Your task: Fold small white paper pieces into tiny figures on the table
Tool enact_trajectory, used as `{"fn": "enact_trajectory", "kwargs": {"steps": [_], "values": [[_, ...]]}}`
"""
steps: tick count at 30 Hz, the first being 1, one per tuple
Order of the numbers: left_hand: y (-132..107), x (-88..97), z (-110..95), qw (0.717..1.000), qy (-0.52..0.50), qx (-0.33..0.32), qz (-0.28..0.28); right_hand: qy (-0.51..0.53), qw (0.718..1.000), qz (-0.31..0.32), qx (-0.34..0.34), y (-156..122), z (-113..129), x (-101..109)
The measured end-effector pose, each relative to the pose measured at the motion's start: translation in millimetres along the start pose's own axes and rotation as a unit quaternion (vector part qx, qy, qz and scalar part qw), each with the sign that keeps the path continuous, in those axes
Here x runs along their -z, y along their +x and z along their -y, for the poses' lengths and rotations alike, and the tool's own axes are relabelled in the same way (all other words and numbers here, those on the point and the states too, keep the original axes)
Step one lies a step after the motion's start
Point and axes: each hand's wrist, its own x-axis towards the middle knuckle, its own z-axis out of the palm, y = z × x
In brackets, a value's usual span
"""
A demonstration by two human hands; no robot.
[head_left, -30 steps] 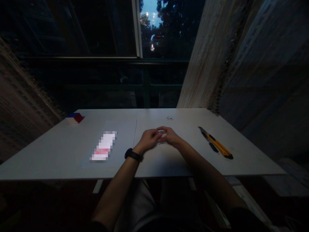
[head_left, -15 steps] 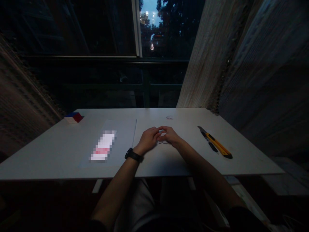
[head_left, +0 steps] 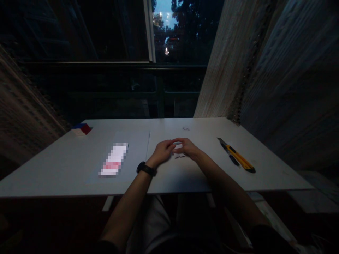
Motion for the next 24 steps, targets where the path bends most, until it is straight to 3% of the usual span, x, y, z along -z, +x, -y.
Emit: {"fn": "enact_trajectory", "kwargs": {"steps": [5, 10, 15, 24], "values": [[2.2, 1.9, 4.8, 0.997, -0.06, 0.046, 0.013, 0.029, 0.999, 0.032, -0.006, 0.9, 0.6, 6.3], [1.9, 1.9, 5.8, 0.995, -0.088, 0.048, 0.025, 0.035, 0.998, 0.044, -0.022, -1.1, 1.4, 4.8], [0.6, 1.6, 2.0, 0.996, -0.068, 0.054, 0.031, 0.012, 1.0, 0.014, -0.023, -1.2, -0.1, 3.3], [-1.3, 0.5, -1.1, 0.998, -0.044, 0.033, 0.017, -0.016, 1.0, 0.019, -0.009, -0.4, -5.8, 1.3]]}}
